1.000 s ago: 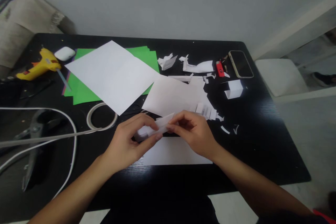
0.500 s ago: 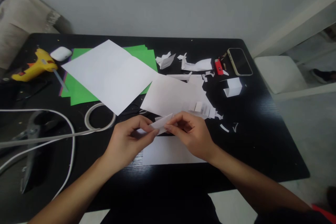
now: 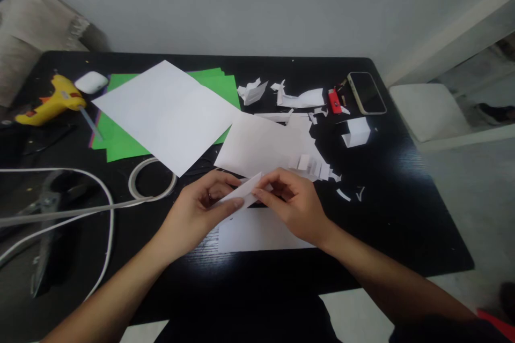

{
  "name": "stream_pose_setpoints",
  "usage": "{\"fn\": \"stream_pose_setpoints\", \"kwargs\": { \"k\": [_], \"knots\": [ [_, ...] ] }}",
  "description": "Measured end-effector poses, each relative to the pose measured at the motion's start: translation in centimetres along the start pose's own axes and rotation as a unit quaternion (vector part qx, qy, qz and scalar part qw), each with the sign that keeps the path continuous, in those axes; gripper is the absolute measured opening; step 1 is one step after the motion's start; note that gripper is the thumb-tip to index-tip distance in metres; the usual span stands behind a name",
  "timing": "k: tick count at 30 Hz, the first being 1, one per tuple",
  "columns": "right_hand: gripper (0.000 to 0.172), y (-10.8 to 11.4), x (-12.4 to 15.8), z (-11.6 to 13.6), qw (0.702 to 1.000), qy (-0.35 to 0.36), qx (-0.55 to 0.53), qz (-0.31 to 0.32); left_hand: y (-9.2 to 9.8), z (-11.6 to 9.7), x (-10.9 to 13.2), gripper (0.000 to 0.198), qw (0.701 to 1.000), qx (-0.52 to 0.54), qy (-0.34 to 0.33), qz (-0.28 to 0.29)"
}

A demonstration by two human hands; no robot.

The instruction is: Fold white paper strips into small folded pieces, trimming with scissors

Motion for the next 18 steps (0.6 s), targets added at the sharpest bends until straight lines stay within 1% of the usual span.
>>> {"fn": "stream_pose_setpoints", "kwargs": {
  "k": [2, 5, 9, 11, 13, 16, 18],
  "knots": [
    [0.014, -0.05, 0.03, -0.10, 1.000, -0.002, -0.002, -0.010, 0.00, 0.07, -0.05, 0.020, 0.999, -0.022, 0.020, 0.035],
    [0.029, -0.27, 0.09, -0.24, 0.999, -0.023, -0.028, -0.025, 0.01, 0.16, -0.05, 0.017, 0.996, -0.041, 0.043, 0.069],
    [0.047, -0.50, 0.07, -0.42, 0.993, -0.078, -0.079, -0.042, -0.24, 0.35, 0.07, 0.024, 0.992, -0.037, 0.075, 0.098],
    [0.051, -0.46, -0.06, -0.50, 0.987, -0.110, -0.102, -0.050, -0.44, 0.42, 0.15, 0.028, 0.991, -0.027, 0.081, 0.107],
    [0.046, -0.42, -0.24, -0.53, 0.980, -0.141, -0.135, -0.035, -0.58, 0.46, 0.21, 0.030, 0.991, -0.009, 0.082, 0.105],
    [0.030, -0.55, -0.45, -0.38, 0.968, -0.174, -0.177, 0.029, -0.68, 0.41, 0.23, 0.030, 0.993, 0.011, 0.075, 0.092],
    [0.029, -0.63, -0.49, -0.23, 0.966, -0.179, -0.175, 0.059, -0.74, 0.35, 0.23, 0.029, 0.993, 0.018, 0.071, 0.092]
  ]
}}
Point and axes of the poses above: each hand's wrist, its own x-axis away from the middle knuckle, its own y-axis out of the back of the hand, z = x × y, the point moved 2 cm from there along -x, towards the middle knuckle, and after that the axes turned 8 degrees about y, right-handed, at the moved point
